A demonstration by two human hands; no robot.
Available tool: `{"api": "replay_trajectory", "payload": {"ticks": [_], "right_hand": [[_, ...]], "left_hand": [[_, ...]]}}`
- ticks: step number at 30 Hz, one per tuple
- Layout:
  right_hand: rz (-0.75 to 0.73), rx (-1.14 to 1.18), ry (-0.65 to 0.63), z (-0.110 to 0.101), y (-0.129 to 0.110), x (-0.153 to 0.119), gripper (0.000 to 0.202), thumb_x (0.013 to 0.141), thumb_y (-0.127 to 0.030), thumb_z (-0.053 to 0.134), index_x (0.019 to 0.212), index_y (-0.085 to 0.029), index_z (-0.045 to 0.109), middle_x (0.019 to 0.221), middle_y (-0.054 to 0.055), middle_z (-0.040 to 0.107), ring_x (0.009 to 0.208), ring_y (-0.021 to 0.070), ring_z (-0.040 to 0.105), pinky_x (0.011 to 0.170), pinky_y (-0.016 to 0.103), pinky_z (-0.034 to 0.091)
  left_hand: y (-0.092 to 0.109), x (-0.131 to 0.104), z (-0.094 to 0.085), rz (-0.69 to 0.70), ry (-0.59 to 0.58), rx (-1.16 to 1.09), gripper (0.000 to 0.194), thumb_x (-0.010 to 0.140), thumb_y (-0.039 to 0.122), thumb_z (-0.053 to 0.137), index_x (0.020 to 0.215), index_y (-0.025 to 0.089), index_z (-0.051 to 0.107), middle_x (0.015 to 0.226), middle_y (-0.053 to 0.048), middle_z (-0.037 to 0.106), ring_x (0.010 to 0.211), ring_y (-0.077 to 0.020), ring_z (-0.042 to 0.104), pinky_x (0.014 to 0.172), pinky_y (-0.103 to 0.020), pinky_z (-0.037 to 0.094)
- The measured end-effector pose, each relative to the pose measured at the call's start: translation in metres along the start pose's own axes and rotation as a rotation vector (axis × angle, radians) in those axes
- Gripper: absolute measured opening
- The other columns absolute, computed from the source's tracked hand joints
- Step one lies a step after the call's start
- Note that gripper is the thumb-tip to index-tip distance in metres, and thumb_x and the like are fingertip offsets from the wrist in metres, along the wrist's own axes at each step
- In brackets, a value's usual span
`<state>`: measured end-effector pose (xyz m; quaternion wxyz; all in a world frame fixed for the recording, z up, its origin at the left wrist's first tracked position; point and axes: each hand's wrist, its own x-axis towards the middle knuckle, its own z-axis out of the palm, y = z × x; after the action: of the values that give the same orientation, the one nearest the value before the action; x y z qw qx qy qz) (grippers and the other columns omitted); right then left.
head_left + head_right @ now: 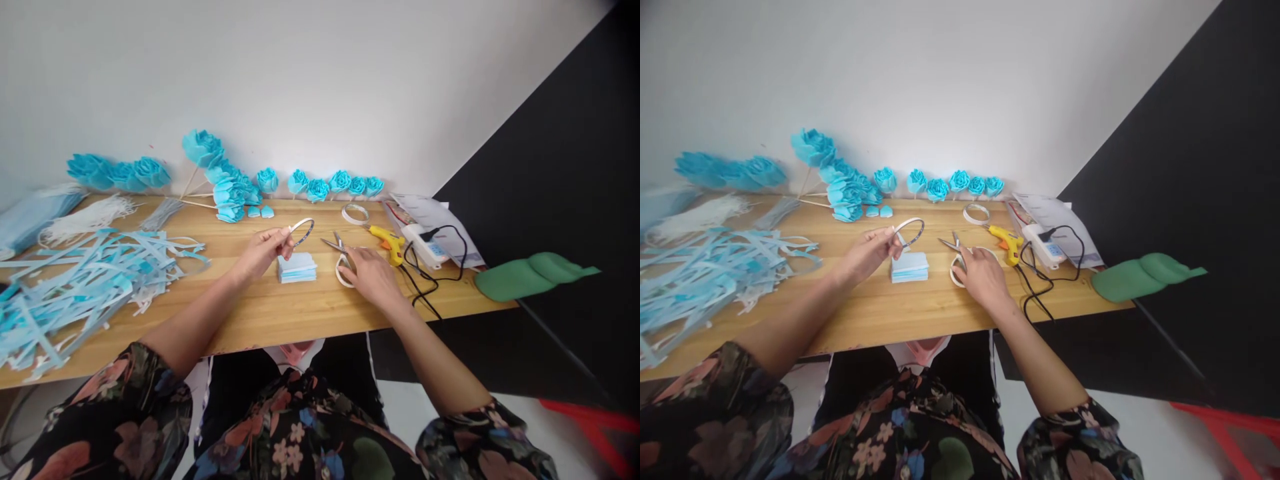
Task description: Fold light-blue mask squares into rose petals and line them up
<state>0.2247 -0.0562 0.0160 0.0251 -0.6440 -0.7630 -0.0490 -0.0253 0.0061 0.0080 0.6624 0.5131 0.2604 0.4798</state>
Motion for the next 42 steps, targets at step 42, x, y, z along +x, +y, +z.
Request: {"api": "replay_trajectory", "payload": {"ticks": [42], "right_hand": [[-0.513,1.903,-0.905,0.013,-0.035,0.062,0.066,0.087,-0.068,0.053,0.124,-0.015,0.059,0.087,0.009,0.067,0.067,0.016,0.063,0.06,0.03,0.055]], "left_hand": [[0.004,0.01,-0.023,0.076,0.015,-0.167,0.058,0.083,0.069,0.058,0.085,0.013,0.07,0.084,-0.009,0.069,0.083,-0.0198,0.064,0.085,-0.034,0.05]]}}
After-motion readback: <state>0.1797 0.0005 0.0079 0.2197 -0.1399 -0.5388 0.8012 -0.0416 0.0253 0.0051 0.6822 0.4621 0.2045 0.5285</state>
